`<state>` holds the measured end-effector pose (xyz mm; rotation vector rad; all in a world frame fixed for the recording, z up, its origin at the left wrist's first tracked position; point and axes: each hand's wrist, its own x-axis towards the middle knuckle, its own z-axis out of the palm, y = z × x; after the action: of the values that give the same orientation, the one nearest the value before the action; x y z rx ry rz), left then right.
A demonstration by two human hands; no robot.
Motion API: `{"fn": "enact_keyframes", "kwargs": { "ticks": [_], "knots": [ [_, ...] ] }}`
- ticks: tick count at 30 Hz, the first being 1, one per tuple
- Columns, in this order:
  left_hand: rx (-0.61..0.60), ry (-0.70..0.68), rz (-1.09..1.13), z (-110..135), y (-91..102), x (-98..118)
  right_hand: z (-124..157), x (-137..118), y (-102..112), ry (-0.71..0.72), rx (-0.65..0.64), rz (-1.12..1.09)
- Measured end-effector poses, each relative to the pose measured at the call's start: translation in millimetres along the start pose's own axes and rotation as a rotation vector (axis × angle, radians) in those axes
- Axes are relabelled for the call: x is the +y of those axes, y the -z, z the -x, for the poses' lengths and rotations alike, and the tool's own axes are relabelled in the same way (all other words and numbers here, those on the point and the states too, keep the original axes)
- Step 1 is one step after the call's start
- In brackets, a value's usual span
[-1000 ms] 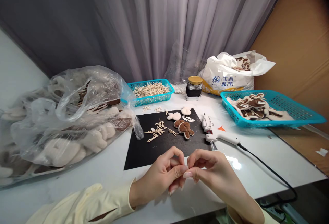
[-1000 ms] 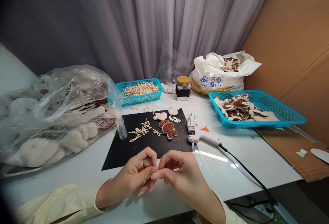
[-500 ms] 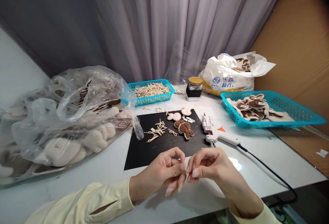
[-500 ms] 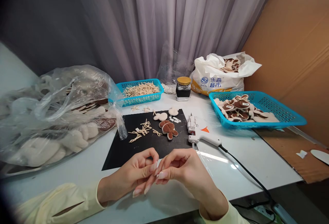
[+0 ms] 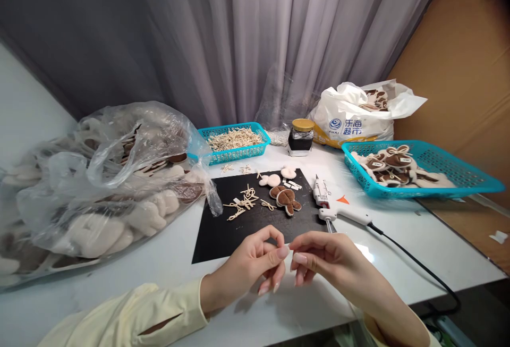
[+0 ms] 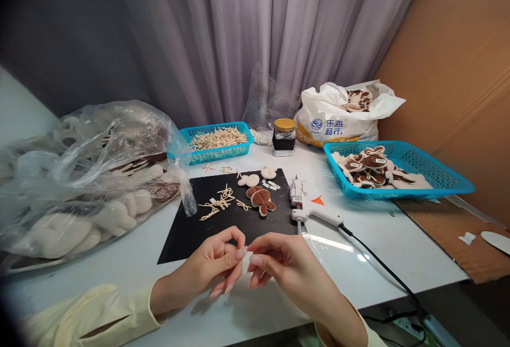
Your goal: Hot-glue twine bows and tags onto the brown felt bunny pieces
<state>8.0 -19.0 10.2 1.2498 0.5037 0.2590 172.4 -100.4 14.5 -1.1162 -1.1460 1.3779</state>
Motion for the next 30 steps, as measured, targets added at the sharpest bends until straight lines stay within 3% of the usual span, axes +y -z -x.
{"fn": "enact_keyframes", "kwargs": {
  "ticks": [12,30],
  "knots": [
    [0.04,0.008,-0.138,-0.1,-1.7,-1.2,1.4,0.5,-1.3,-0.029,-0.048,0.13],
    [0.057,0.032,-0.089,-1.2,0.5,-1.2,3.4,-0.9,15.1,-0.05,-0.019,0.101]
  ]
}}
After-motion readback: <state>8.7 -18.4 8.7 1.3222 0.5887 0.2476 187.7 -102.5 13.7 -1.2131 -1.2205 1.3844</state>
